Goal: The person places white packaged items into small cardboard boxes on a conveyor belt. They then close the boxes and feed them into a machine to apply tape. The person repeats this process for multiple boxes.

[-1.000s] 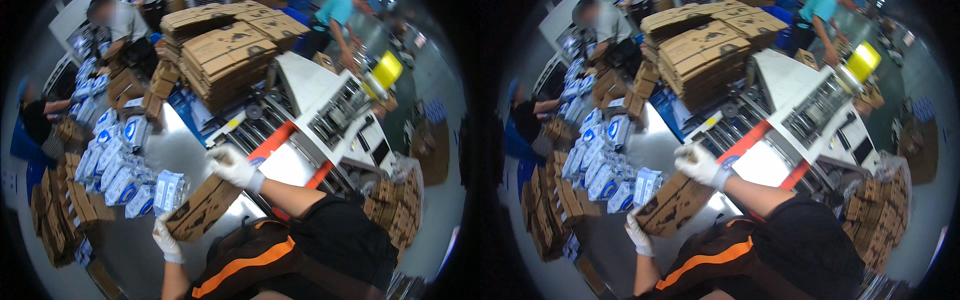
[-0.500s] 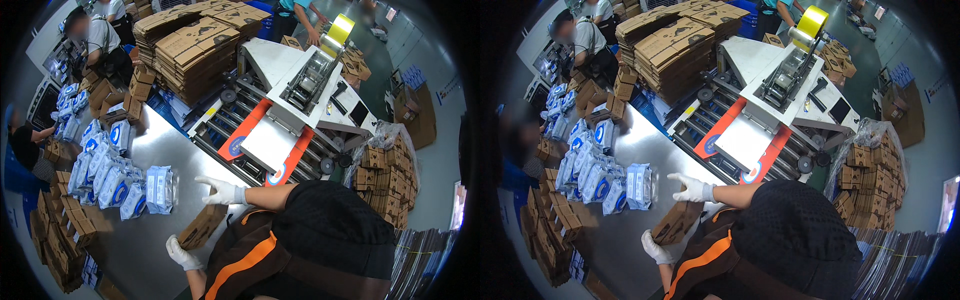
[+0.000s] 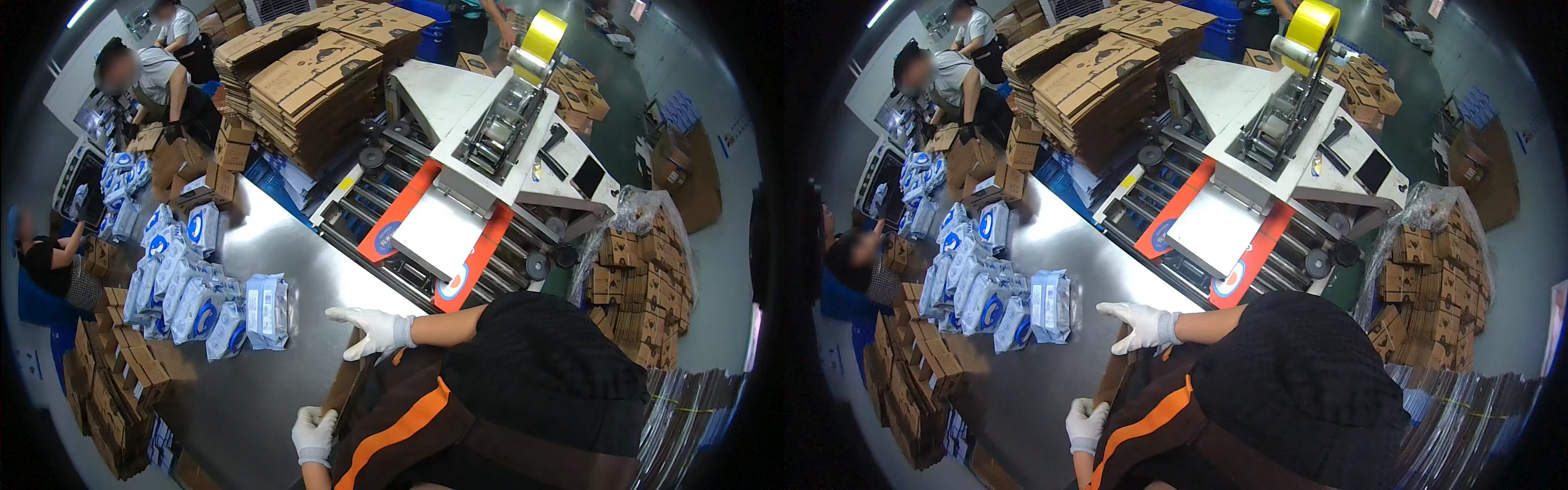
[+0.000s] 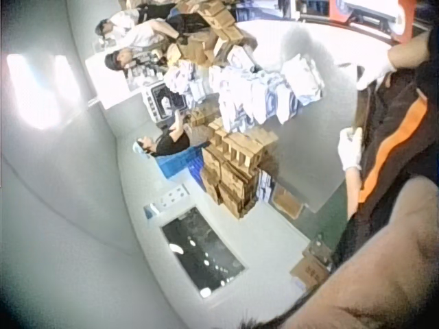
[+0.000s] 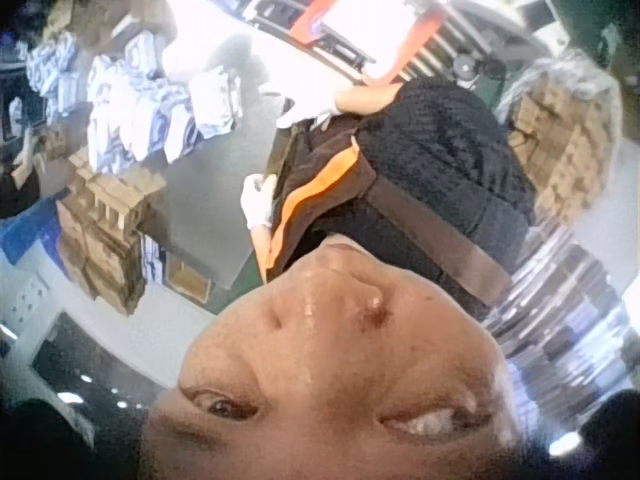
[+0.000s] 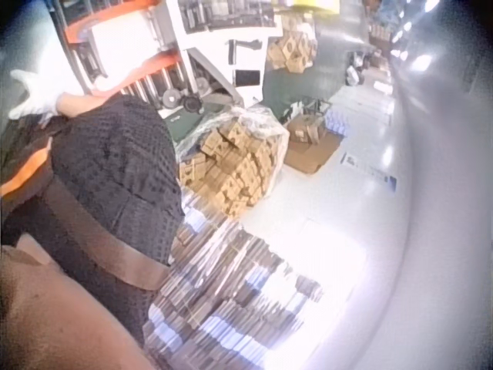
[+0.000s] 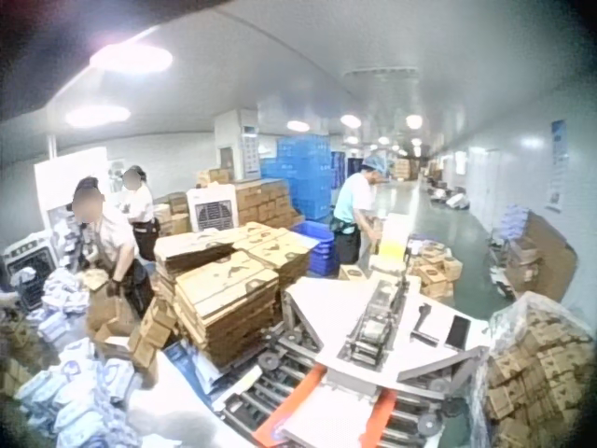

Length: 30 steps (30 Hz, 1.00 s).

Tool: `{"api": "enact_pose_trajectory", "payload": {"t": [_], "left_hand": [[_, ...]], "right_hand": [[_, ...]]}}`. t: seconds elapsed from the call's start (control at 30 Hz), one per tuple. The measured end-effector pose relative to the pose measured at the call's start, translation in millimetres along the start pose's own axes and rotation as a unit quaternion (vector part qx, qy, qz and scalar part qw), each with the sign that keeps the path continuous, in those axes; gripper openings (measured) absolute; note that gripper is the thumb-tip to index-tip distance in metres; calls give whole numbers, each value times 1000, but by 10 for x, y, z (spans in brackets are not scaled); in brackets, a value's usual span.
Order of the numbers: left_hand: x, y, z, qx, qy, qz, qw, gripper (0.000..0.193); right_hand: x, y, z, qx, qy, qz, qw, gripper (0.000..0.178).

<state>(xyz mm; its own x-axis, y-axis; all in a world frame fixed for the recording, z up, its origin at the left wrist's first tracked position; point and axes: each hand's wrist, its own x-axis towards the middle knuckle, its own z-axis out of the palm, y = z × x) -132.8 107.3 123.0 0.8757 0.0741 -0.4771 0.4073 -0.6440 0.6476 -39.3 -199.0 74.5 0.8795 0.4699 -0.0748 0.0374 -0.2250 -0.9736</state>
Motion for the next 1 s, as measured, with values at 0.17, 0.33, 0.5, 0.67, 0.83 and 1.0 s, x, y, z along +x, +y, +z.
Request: {"api": "enact_pose_trajectory", "payload": {"t": [0.17,0.33,0.5,0.67,0.83,1.0], "left_hand": [[545,-356,34,-175,200,37,963,25],[478,53,199,99,117,150,977,23],[141,72,339,119,-181,130,968,43],[449,208,560,311,235,295,872,44],[588,18,366,269,153,272,911,47],[410,-865,48,77,338,103,932,47]], "right_hand": [[193,-77,186,-20,-49,-37,998,107],[443,-85,314,-326,84,-291,896,98],[255,279,310,-351,-37,-427,832,53],[550,198,271,-238,-124,-173,948,42],[1140,1065,379,-226,-96,116,963,59],[1024,675,800,240,-205,297,901,45]]}}
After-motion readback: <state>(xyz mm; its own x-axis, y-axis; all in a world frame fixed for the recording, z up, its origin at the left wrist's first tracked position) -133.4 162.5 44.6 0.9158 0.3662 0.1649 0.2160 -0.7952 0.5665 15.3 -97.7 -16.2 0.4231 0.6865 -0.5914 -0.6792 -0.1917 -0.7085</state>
